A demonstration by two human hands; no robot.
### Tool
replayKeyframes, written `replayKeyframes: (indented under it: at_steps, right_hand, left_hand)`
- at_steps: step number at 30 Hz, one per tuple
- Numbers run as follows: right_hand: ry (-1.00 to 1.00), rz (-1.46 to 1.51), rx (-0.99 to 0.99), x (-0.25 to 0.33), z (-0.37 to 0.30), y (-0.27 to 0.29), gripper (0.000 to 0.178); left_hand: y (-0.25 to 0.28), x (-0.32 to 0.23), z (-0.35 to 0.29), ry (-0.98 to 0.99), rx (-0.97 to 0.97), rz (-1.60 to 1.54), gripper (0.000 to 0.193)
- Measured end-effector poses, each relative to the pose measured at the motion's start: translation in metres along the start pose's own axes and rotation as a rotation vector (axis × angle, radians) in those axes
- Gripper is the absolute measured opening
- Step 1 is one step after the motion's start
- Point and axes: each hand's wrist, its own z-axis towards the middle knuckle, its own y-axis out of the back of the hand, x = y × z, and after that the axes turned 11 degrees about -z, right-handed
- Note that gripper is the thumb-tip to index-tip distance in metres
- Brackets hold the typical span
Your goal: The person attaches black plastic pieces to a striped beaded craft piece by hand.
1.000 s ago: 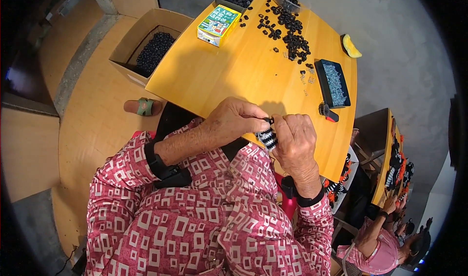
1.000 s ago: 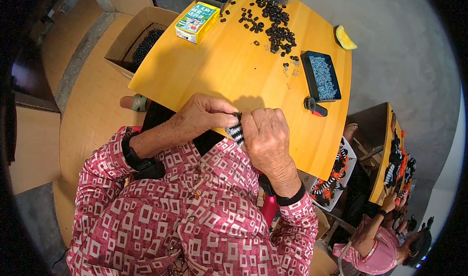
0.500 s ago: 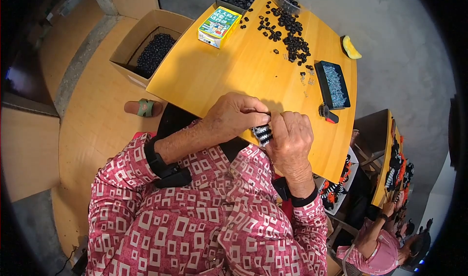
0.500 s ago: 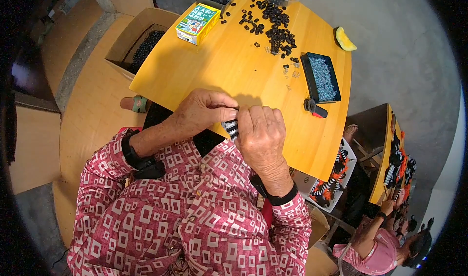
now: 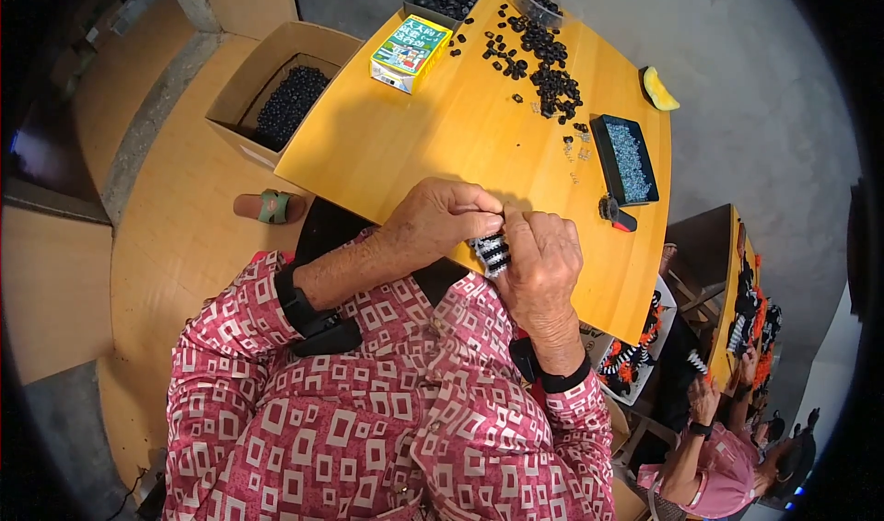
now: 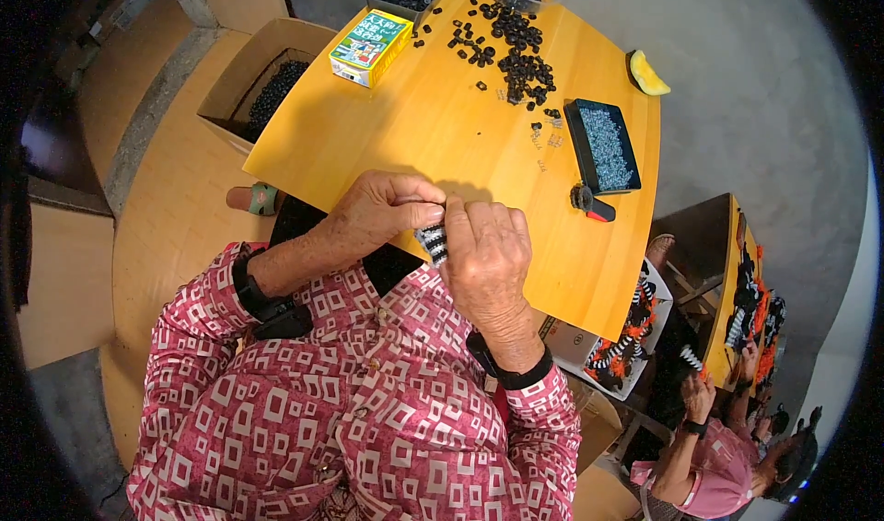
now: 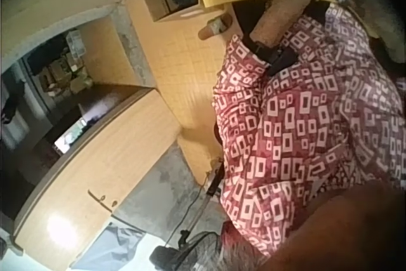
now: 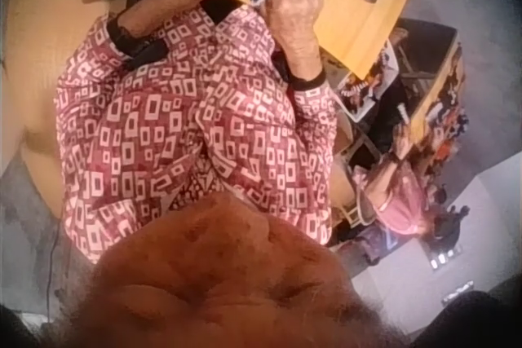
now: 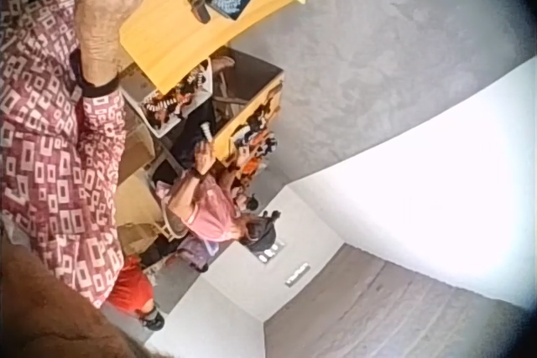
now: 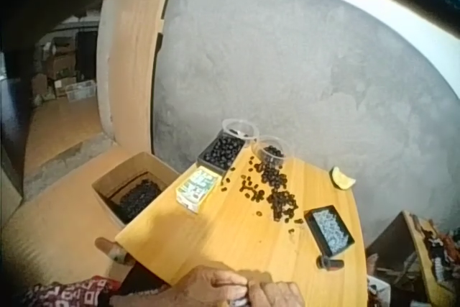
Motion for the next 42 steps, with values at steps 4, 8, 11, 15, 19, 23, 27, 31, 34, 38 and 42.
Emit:
replayKeyframes:
  at_steps: [4,8,11,15,19,23,27,31,34,38,42]
  right_hand:
    - [-0.118,0.25,-0.038,-0.007,0.003,-0.003,0.043]
    - [-0.034,0.213,-0.076,-0.011,0.005,-0.011,0.042]
    - [0.034,0.123,-0.065,-0.013,0.007,-0.009,0.043]
    - [0.052,0.095,-0.054,-0.014,0.004,-0.006,0.045]
    - [0.099,0.031,-0.071,-0.016,0.002,-0.006,0.037]
    - [0.103,-0.011,0.013,-0.011,0.007,-0.001,0.021]
    - [0.089,-0.013,0.178,-0.009,0.002,-0.006,0.016]
    - [0.066,0.034,0.182,-0.01,0.0,-0.009,0.024]
    - [0.014,0.094,0.152,-0.012,0.001,-0.008,0.029]
    - [-0.168,0.316,0.053,-0.012,0.0,-0.013,0.039]
    - [-0.04,0.297,0.066,-0.018,0.005,-0.012,0.042]
  left_hand:
    - [-0.003,-0.006,0.001,0.065,-0.011,-0.191,0.016]
    - [0.0,-0.004,0.001,0.083,0.035,-0.134,0.023]
    - [-0.002,-0.002,0.001,0.071,0.004,-0.11,0.024]
    - [0.0,-0.004,0.004,0.054,-0.003,0.03,0.022]
    - [0.007,-0.004,0.006,-0.035,0.029,0.091,0.025]
    - [0.013,-0.006,0.008,0.123,0.11,0.161,0.026]
    - [0.009,-0.006,0.01,0.34,0.042,0.058,0.029]
    - [0.007,-0.007,0.013,0.315,0.016,-0.047,0.031]
    - [0.008,-0.01,0.014,0.373,0.01,-0.126,0.032]
    - [0.01,-0.009,0.015,0.364,0.011,-0.15,0.031]
    - [0.012,-0.01,0.015,0.378,0.063,-0.093,0.027]
